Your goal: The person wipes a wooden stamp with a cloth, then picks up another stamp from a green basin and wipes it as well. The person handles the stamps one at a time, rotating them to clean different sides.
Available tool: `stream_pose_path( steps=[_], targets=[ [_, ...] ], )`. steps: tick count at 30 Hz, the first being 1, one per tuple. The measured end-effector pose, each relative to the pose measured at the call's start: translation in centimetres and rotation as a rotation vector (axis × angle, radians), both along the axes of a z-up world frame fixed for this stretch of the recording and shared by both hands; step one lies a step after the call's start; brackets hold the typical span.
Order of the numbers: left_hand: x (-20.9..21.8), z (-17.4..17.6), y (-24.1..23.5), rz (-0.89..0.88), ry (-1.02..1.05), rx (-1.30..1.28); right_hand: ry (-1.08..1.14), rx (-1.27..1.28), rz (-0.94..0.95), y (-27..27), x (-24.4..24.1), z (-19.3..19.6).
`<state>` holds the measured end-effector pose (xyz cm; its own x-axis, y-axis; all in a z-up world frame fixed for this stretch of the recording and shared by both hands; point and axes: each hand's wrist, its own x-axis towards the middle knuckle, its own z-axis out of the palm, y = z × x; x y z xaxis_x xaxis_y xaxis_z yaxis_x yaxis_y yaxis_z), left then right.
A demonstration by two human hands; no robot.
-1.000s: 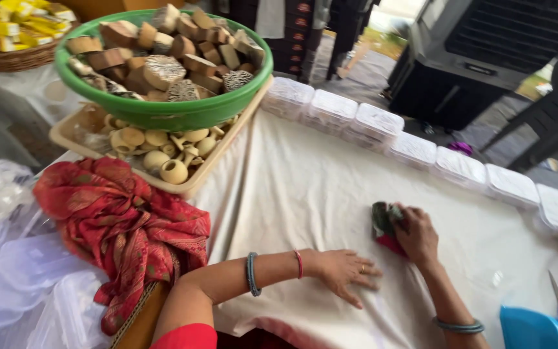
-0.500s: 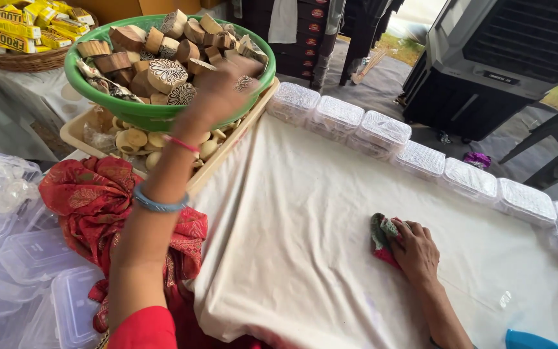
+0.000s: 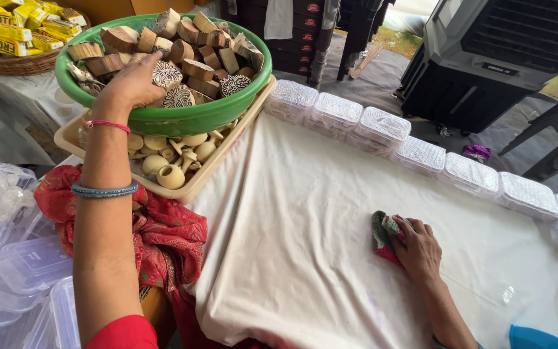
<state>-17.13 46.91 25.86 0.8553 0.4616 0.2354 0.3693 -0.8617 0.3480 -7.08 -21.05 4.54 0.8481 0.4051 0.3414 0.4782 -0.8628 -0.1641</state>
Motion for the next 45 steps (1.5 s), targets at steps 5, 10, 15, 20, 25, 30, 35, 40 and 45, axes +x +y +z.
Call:
stream_pose_path(
  steps=[5,10,15,20,25,30,35,40,45],
  targets=[
    [0.6,-1.7,1.9,-0.058,-0.087,0.128,0.007,-0.001,0.001,0.0,0.0,0.0],
    [0.0,-1.2,1.6,-0.104,-0.081,0.171,0.005,0.030,-0.006,0.2,-0.1,0.2],
    [0.0,-1.6,2.2,-0.077,-0.151,0.227,-0.040,0.054,0.062,0.2,-0.4,0.8],
    [2.7,-4.5,9.1,-0.282,-0.020,0.299,-0.042,0.072,0.068,0.3,-0.6,0.6],
    [1.6,-1.9,4.8,-0.108,0.178,0.389,-0.053,0.072,0.068,0.1,-0.4,0.5],
    [0.7,-0.9,2.9,-0.084,0.047,0.236,-0.014,0.041,0.055,0.5,-0.7,0.9],
    [0.3,-0.9,2.4,0.004,0.036,0.345,-0.042,0.022,0.049,0.8,-1.1,1.3],
    [0.3,-0.9,2.5,0.077,0.032,0.383,-0.039,0.018,0.055,0.7,-0.7,0.9],
    [-0.5,-1.2,2.5,0.226,-0.267,0.276,-0.034,0.043,0.095,0.0,0.2,-1.2]
  ],
)
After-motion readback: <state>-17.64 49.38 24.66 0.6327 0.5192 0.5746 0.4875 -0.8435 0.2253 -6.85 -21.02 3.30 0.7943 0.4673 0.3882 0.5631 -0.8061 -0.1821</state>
